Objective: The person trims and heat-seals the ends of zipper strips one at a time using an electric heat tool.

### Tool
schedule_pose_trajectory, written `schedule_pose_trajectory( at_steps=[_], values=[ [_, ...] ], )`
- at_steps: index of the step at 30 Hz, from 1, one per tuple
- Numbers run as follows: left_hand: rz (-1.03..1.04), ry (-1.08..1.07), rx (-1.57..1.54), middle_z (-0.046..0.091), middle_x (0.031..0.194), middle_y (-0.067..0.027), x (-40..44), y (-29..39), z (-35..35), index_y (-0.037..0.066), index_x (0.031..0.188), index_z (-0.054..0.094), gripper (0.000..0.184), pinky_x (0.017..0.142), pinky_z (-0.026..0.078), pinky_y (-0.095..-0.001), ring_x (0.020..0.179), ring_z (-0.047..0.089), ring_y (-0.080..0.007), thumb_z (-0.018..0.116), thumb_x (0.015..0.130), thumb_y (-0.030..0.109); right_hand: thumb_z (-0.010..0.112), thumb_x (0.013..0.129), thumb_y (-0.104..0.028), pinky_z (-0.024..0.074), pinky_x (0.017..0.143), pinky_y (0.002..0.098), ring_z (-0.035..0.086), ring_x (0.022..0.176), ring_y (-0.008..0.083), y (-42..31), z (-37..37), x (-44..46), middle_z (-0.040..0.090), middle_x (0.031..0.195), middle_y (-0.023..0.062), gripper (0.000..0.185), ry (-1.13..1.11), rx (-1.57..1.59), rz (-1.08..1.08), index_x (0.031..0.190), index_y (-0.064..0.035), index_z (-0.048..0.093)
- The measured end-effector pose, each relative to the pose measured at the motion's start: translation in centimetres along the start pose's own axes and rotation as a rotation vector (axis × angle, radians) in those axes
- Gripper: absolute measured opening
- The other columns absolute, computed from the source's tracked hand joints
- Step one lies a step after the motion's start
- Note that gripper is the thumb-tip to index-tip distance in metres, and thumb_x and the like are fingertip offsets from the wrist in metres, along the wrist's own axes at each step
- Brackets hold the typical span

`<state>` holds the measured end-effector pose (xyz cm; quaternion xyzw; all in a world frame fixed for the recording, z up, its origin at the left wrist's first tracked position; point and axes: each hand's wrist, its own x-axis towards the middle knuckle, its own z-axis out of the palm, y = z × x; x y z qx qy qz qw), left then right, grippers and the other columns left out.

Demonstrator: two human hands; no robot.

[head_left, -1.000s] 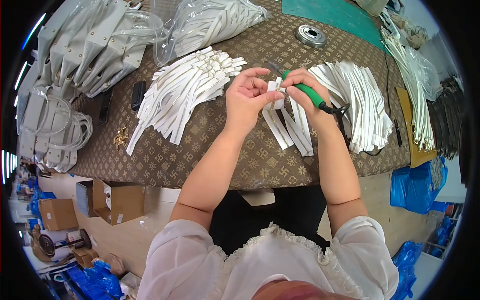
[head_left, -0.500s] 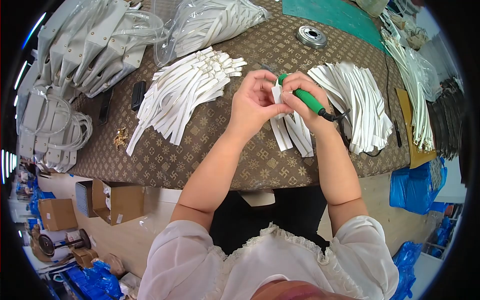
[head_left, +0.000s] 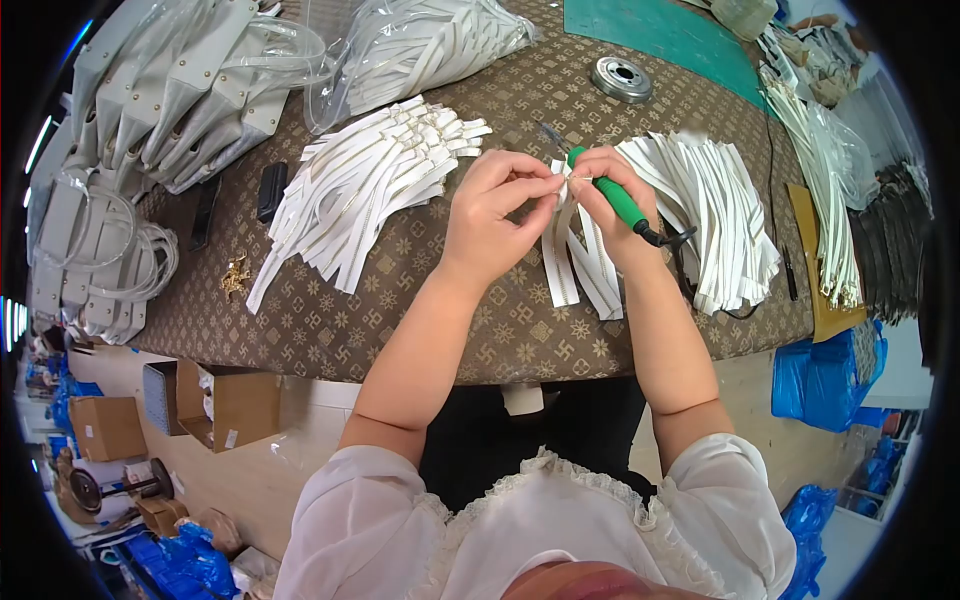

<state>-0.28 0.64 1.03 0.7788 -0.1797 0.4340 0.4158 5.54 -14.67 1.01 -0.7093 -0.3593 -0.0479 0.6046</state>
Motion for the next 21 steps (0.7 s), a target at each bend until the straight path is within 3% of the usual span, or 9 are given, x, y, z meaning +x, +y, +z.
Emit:
schedule_pose_trajectory(
  at_steps=[7, 10, 21],
  values=[
    [-0.029, 0.117, -0.004, 0.060, 0.083, -0.0055, -0.4, 0.1, 0.4, 0.003, 0.079, 0.064, 0.017, 0.060, 0.047, -0.0273, 0.072, 0.056, -0.0188, 0.066, 0.066, -0.007, 0.068, 0.076, -0.007, 0.0435, 0.072, 0.0272, 0.055, 0.080, 0.0176, 0.3, 0.2, 0.1, 0.057, 0.085, 0.0074, 0.011, 0.016, 0.104, 0.009, 0.079, -0.0001, 0.060],
    [-0.251, 0.072, -0.199, 0.057, 0.087, -0.0072, -0.3, 0.7, 0.6, 0.002, 0.082, 0.061, 0.017, 0.061, 0.048, -0.0269, 0.072, 0.056, -0.0192, 0.063, 0.068, -0.008, 0.068, 0.077, -0.008, 0.0423, 0.074, 0.0269, 0.053, 0.082, 0.0166, 0.0, -0.2, 0.3, 0.056, 0.087, 0.0066, 0.012, -0.040, 0.059, 0.012, 0.079, 0.0000, 0.059],
    [-0.302, -0.012, -0.104, 0.057, 0.084, -0.0062, 0.1, 4.0, -1.4, 0.001, 0.083, 0.060, 0.014, 0.059, 0.047, -0.0246, 0.071, 0.057, -0.0155, 0.061, 0.072, -0.008, 0.069, 0.076, -0.010, 0.0416, 0.070, 0.0259, 0.052, 0.078, 0.0154, -3.5, -1.0, -0.3, 0.055, 0.087, 0.0054, 0.014, -0.120, -0.044, -0.071, 0.077, -0.0004, 0.059]
  ],
)
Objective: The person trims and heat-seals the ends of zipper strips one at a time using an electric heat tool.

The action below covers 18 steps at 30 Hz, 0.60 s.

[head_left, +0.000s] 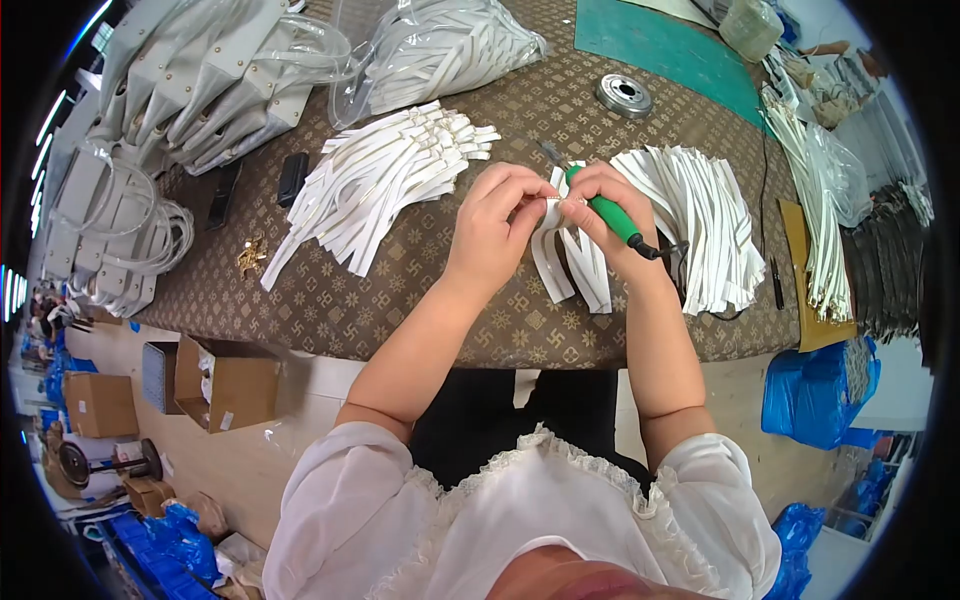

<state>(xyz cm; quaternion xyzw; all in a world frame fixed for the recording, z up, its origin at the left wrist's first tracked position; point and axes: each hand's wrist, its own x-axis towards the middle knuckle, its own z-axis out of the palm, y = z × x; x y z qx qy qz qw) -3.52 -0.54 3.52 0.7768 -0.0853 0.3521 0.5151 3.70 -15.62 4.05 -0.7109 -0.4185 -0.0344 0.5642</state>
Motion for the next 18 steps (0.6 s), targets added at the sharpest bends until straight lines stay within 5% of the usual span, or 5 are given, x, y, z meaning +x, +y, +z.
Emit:
schedule_pose_trajectory(
  at_steps=[9, 18],
  values=[
    [-0.376, 0.085, -0.415, 0.064, 0.079, -0.0064, -5.0, 2.9, -1.1, -0.001, 0.083, 0.059, 0.011, 0.065, 0.050, -0.0222, 0.071, 0.062, -0.0107, 0.064, 0.075, -0.005, 0.070, 0.074, -0.006, 0.0411, 0.067, 0.0248, 0.051, 0.076, 0.0145, -4.5, 1.5, -3.8, 0.055, 0.084, 0.0056, 0.012, 0.075, 0.000, 0.029, 0.078, -0.0002, 0.060],
    [-0.185, 0.041, -0.267, 0.065, 0.081, -0.0068, -6.3, 4.3, -0.9, -0.001, 0.089, 0.050, 0.021, 0.067, 0.051, -0.0238, 0.075, 0.064, -0.0118, 0.066, 0.076, -0.002, 0.068, 0.074, -0.004, 0.0405, 0.070, 0.0256, 0.051, 0.077, 0.0161, -6.3, 1.0, -5.7, 0.054, 0.085, 0.0062, 0.010, 0.061, -0.053, 0.025, 0.079, -0.0007, 0.059]
  ],
)
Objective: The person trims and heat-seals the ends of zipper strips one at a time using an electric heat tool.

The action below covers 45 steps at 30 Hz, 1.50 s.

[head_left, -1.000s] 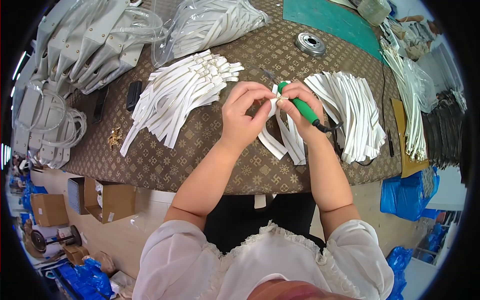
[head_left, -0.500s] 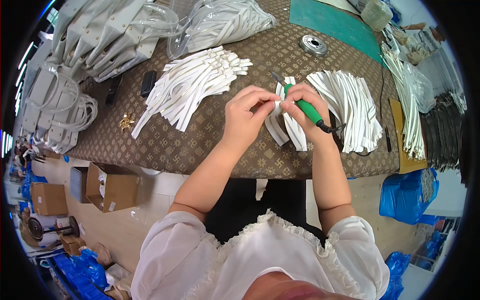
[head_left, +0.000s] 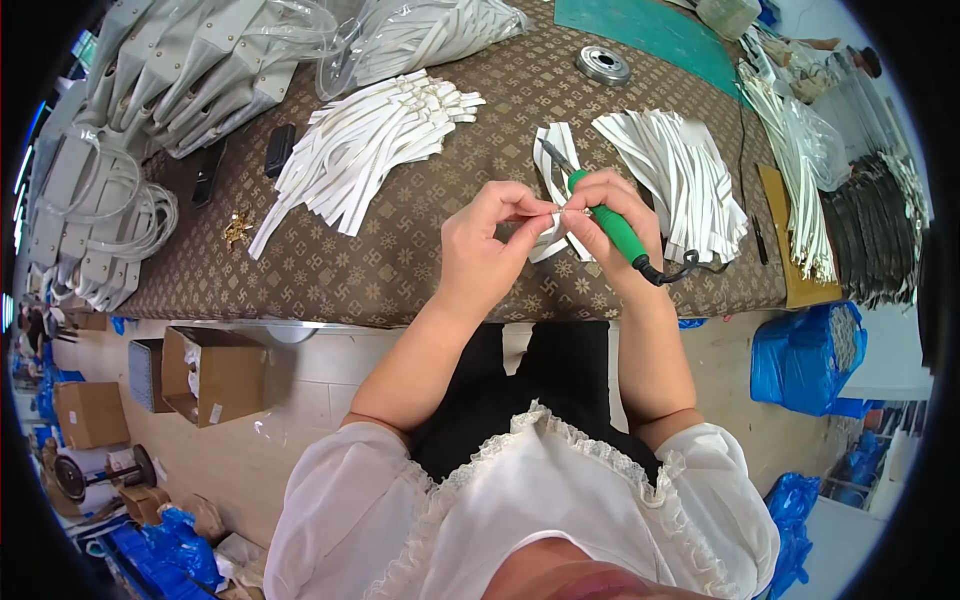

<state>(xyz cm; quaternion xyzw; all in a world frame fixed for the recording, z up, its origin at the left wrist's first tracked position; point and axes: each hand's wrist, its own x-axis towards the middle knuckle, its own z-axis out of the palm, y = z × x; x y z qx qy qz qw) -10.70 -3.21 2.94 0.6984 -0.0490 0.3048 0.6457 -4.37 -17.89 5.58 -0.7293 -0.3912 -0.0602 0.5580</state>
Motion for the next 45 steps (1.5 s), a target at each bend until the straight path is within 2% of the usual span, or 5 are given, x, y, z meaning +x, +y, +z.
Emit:
schedule_pose_trajectory(
  at_steps=[23, 32, 35, 38, 45],
  values=[
    [0.051, -0.606, 0.368, 0.060, 0.082, -0.0102, 1.9, 4.3, -2.1, 0.004, 0.100, 0.045, 0.030, 0.067, 0.048, -0.0298, 0.073, 0.061, -0.0213, 0.061, 0.077, -0.003, 0.066, 0.067, 0.006, 0.0443, 0.070, 0.0304, 0.053, 0.077, 0.0233, -0.8, -2.0, 0.0, 0.054, 0.082, 0.0080, 0.014, -0.262, -0.202, -0.190, 0.077, -0.0011, 0.058],
    [0.489, -0.140, 0.505, 0.059, 0.079, -0.0090, -0.8, 1.7, -0.8, 0.005, 0.106, 0.047, 0.036, 0.064, 0.047, -0.0317, 0.070, 0.058, -0.0226, 0.065, 0.075, 0.005, 0.060, 0.069, 0.003, 0.0425, 0.066, 0.0277, 0.052, 0.074, 0.0182, -1.1, -2.0, -0.8, 0.053, 0.082, 0.0072, 0.008, -0.121, -0.056, 0.007, 0.074, -0.0002, 0.055],
    [0.349, -0.401, 0.174, 0.059, 0.085, -0.0073, -5.4, -0.4, 0.1, 0.005, 0.112, 0.046, 0.043, 0.063, 0.046, -0.0305, 0.074, 0.058, -0.0202, 0.067, 0.074, 0.004, 0.062, 0.071, 0.000, 0.0427, 0.066, 0.0285, 0.053, 0.073, 0.0191, -1.0, -2.1, -1.2, 0.054, 0.079, 0.0081, 0.008, -0.083, -0.046, 0.019, 0.075, -0.0001, 0.055],
    [-0.953, -0.594, -1.121, 0.059, 0.088, -0.0066, -6.6, -1.2, 1.6, 0.007, 0.124, 0.040, 0.057, 0.069, 0.046, -0.0268, 0.080, 0.057, -0.0165, 0.069, 0.074, 0.006, 0.062, 0.072, -0.001, 0.0428, 0.067, 0.0289, 0.053, 0.072, 0.0196, -0.8, -1.6, -2.1, 0.054, 0.078, 0.0085, 0.008, -0.049, -0.040, 0.028, 0.076, -0.0002, 0.056],
    [-0.467, 0.062, -0.977, 0.061, 0.102, -0.0147, -3.8, 0.2, 2.2, 0.005, 0.114, 0.037, 0.045, 0.079, 0.048, -0.0268, 0.088, 0.059, -0.0164, 0.064, 0.078, -0.002, 0.061, 0.073, 0.002, 0.0403, 0.073, 0.0268, 0.051, 0.078, 0.0180, -0.5, 0.7, -3.3, 0.053, 0.082, 0.0072, 0.007, 0.111, -0.020, -0.001, 0.077, 0.0006, 0.056]
  ],
)
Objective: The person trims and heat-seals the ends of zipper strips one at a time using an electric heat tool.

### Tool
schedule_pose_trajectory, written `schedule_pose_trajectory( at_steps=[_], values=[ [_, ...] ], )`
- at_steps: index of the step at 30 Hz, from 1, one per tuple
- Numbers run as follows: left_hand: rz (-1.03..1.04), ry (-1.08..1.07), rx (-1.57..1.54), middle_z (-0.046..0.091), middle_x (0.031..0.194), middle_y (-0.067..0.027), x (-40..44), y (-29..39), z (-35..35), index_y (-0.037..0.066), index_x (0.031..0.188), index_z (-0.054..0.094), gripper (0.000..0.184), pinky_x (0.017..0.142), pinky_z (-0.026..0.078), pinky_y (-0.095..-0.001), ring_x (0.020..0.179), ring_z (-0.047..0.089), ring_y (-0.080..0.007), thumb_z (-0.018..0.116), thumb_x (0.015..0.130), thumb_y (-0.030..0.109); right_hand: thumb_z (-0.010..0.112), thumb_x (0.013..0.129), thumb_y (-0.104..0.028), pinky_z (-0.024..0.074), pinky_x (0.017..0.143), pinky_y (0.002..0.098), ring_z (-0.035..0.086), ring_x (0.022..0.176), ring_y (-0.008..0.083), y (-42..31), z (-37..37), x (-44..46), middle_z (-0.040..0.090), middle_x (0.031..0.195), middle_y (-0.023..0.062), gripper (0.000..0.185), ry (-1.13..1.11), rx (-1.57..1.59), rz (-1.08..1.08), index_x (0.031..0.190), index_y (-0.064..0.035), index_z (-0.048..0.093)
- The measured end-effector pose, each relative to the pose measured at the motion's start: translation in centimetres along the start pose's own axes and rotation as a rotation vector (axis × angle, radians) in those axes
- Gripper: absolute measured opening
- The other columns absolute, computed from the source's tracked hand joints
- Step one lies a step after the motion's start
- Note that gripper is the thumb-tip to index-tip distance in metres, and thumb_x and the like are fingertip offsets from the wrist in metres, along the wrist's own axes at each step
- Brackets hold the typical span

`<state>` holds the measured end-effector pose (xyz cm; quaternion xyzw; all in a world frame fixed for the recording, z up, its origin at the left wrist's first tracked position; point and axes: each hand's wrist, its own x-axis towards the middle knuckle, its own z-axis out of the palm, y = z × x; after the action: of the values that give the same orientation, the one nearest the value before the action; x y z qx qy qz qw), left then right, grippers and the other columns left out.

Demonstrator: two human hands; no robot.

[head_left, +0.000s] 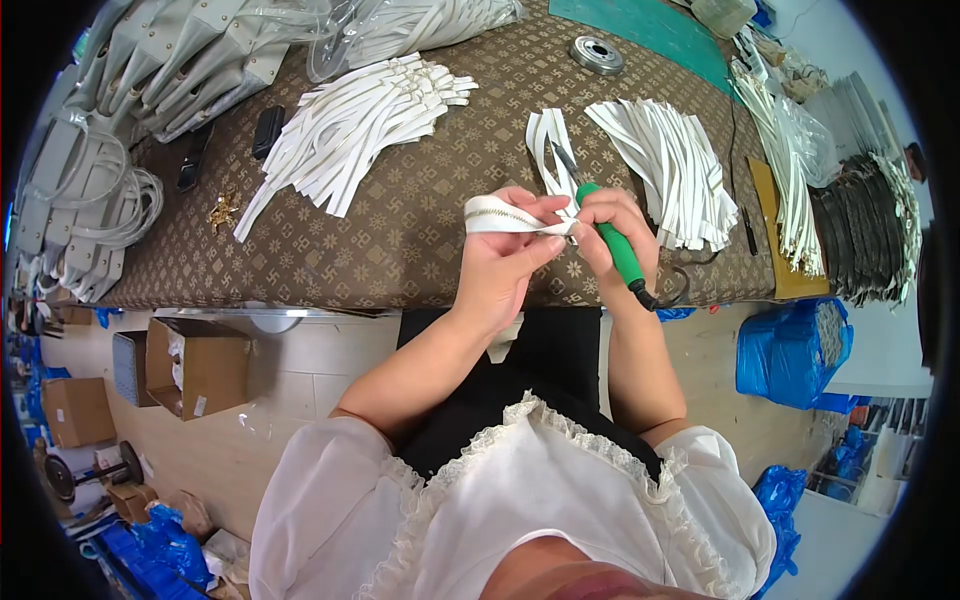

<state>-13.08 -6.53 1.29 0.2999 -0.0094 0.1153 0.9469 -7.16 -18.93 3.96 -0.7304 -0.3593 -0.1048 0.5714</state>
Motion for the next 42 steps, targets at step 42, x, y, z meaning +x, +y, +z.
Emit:
schedule_pose_trajectory(
  at_steps=[42],
  values=[
    [-0.727, -0.128, 0.476, 0.061, 0.082, -0.0194, 0.2, 4.6, -4.3, -0.004, 0.107, 0.033, 0.049, 0.057, 0.056, -0.0278, 0.071, 0.066, -0.0294, 0.068, 0.073, -0.003, 0.049, 0.089, -0.020, 0.0190, 0.028, 0.0172, 0.024, 0.028, 0.0054, 2.8, -5.7, 1.3, 0.050, 0.080, 0.0102, 0.022, 0.101, 0.795, 0.707, 0.077, -0.0025, 0.044]
  ],
)
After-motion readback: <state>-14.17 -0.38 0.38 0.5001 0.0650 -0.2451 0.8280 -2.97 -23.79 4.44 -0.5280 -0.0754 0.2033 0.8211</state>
